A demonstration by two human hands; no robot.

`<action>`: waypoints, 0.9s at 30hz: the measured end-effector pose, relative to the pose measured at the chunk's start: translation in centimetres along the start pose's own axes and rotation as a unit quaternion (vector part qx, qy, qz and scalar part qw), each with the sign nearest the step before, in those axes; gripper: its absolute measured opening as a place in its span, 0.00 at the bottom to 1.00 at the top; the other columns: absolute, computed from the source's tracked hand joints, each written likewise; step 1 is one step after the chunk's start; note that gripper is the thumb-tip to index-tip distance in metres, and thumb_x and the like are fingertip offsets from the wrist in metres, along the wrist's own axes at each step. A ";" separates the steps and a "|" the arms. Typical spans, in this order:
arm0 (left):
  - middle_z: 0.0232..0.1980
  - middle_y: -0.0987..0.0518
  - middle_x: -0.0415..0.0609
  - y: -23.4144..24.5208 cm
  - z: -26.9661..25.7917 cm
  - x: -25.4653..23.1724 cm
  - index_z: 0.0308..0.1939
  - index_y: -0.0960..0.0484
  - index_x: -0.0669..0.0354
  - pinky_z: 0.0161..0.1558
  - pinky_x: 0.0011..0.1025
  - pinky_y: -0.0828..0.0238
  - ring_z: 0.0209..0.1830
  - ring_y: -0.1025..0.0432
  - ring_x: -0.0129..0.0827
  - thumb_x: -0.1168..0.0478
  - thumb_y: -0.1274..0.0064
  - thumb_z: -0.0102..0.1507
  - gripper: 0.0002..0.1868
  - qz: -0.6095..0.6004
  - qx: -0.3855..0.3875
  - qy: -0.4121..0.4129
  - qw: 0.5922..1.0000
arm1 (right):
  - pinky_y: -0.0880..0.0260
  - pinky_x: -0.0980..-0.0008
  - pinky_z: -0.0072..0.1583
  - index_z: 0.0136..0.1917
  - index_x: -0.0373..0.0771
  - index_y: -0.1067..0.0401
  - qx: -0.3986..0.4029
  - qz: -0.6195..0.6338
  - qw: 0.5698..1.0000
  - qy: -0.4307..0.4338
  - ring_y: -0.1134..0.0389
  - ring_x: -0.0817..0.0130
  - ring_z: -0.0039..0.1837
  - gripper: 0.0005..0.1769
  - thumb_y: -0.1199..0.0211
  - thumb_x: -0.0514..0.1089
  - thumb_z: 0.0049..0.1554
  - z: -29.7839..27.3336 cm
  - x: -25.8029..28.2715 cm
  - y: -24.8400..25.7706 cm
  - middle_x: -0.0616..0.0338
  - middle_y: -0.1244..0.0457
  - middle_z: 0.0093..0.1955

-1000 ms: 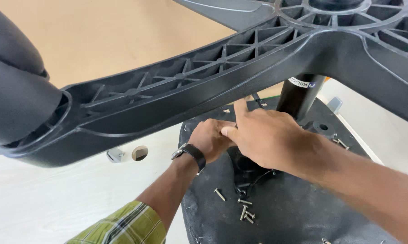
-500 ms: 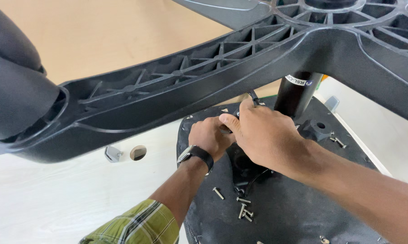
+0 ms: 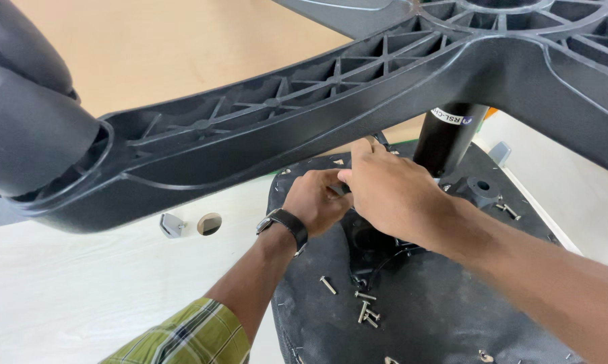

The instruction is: The person attaches a black plastic chair base to a gas-lift cylinder using multiple screws. They align the base, insert screws, and tighten them by hand to secure the connection.

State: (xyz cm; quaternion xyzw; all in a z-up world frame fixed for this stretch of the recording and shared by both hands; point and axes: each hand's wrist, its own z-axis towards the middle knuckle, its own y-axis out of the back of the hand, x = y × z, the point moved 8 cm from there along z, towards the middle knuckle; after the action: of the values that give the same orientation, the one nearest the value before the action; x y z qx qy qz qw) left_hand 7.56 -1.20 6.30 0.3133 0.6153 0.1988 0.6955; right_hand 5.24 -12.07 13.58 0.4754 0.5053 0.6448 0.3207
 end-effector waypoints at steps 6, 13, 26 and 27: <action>0.43 0.13 0.55 -0.4 0.4 0.1 0.52 0.17 0.60 0.47 0.34 0.20 0.43 0.16 0.40 0.60 0.44 0.60 0.16 -0.032 0.030 0.015 0.999 | 0.30 0.51 0.58 0.64 0.31 0.40 0.029 -0.006 0.996 0.084 0.33 0.40 0.61 0.25 0.39 0.39 0.56 0.2 1.1 0.3 0.37 0.42 0.64; 0.48 0.13 0.54 -0.9 0.1 1.0 0.49 0.16 0.63 0.53 0.33 0.23 0.50 0.18 0.39 0.61 0.43 0.61 0.14 -0.032 0.059 0.004 0.998 | 0.33 0.53 0.61 0.57 0.36 0.38 0.146 -0.006 0.986 0.080 0.35 0.49 0.63 0.18 0.43 0.29 0.53 -1.5 2.7 0.5 0.49 0.43 0.64; 0.48 0.14 0.54 -0.4 -2.5 0.7 0.52 0.17 0.59 0.50 0.36 0.20 0.48 0.18 0.39 0.62 0.43 0.62 0.14 -0.007 0.077 0.027 0.997 | 0.27 0.52 0.53 0.60 0.37 0.43 0.098 0.003 0.992 0.080 0.30 0.42 0.52 0.16 0.48 0.41 0.61 -4.1 3.5 -0.4 0.42 0.40 0.56; 0.47 0.14 0.54 -0.4 -2.7 0.6 0.51 0.17 0.58 0.49 0.36 0.20 0.47 0.18 0.39 0.63 0.43 0.61 0.14 -0.005 0.079 0.024 0.997 | 0.25 0.52 0.51 0.62 0.38 0.44 0.081 -0.021 0.994 0.071 0.29 0.41 0.50 0.18 0.48 0.48 0.64 -4.5 3.4 -0.6 0.41 0.40 0.55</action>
State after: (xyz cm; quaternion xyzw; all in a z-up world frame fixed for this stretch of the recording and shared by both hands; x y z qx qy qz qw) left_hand 4.92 -0.61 5.47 0.3589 0.6474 0.1540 0.6545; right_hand -0.19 -10.46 13.78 0.4424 0.5871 0.6269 0.2579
